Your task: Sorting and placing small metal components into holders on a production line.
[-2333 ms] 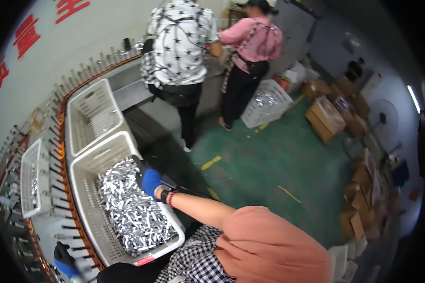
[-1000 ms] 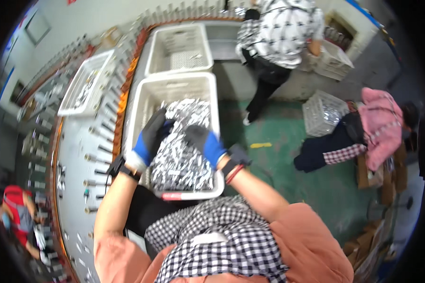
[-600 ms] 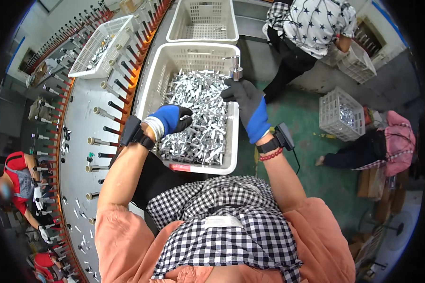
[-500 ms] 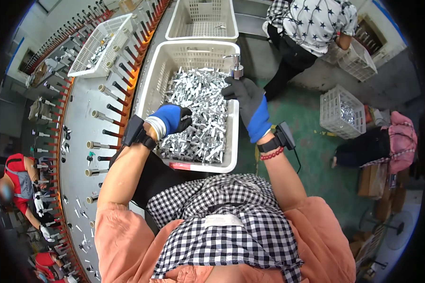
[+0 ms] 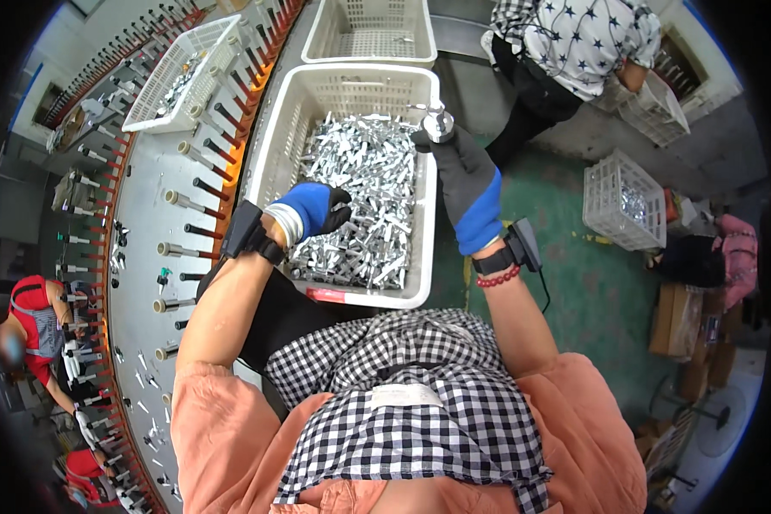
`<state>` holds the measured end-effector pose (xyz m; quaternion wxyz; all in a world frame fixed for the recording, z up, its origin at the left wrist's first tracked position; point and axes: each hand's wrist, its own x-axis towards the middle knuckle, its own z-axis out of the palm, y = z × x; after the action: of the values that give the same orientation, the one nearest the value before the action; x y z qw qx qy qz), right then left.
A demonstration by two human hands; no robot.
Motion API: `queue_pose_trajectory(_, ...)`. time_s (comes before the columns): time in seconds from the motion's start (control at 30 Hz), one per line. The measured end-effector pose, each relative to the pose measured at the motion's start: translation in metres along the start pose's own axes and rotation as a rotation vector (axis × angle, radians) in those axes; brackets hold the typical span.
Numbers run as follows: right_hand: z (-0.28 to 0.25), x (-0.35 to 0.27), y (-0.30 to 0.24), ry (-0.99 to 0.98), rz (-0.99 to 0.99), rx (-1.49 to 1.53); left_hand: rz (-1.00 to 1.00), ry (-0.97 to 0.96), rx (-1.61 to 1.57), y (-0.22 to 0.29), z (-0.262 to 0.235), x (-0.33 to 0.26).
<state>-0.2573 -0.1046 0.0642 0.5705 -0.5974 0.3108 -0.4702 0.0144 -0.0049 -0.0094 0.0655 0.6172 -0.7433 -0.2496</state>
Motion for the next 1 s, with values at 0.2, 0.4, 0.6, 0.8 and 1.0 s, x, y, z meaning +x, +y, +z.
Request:
queue_pose_trajectory(0.2, -0.014, 0.042, 0.077, -0.084, -0.088, -0.505, -0.014, -0.034, 0.01, -0.025, 0.008, 0.022)
queue_pose_trajectory(0.4, -0.026, 0.132, 0.127, -0.024, -0.171, -0.759, -0.072, 0.016, 0.015, -0.039, -0.02, 0.068)
queue_pose_trajectory(0.6, -0.103, 0.161, 0.268, -0.115, 0.306, -1.465, 0.052, -0.173, -0.034, -0.007, -0.025, 0.12)
queue_pose_trajectory(0.8, -0.031, 0.147, 0.21, -0.21, -0.01, -1.668, -0.13, -0.285, -0.077, 0.021, -0.062, 0.088)
queue_pose_trajectory(1.0, -0.031, 0.147, 0.212, 0.105, 0.317, -1.58, -0.03, -0.226, -0.136, 0.068, -0.06, 0.089)
